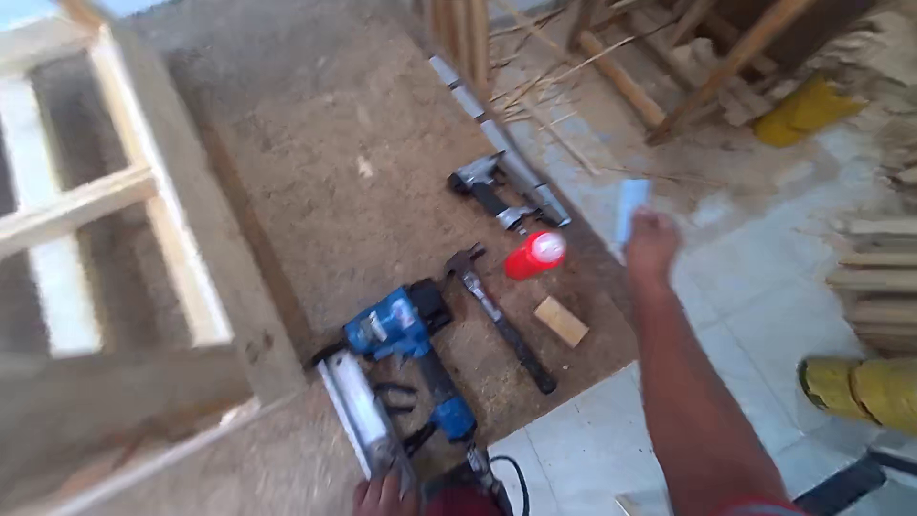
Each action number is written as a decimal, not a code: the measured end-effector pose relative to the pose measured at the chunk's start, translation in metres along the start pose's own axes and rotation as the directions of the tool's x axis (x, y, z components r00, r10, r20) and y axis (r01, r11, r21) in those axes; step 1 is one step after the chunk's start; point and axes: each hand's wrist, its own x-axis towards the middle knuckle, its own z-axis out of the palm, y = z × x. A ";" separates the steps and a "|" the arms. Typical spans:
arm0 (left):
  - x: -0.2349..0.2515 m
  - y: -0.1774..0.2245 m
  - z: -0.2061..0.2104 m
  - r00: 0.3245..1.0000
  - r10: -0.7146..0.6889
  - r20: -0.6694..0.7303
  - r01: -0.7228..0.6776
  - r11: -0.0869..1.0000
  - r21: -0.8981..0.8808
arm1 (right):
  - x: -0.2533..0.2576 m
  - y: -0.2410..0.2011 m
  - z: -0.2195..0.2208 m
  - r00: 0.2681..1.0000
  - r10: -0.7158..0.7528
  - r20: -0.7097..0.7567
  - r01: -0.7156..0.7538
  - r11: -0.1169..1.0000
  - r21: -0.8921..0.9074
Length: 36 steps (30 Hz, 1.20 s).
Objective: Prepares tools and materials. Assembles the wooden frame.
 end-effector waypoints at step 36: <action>-0.074 -0.014 0.016 0.977 -0.005 -0.215 -0.046 0.971 -0.233 | -0.332 -0.081 0.125 0.672 0.122 0.730 0.104 0.961 -0.256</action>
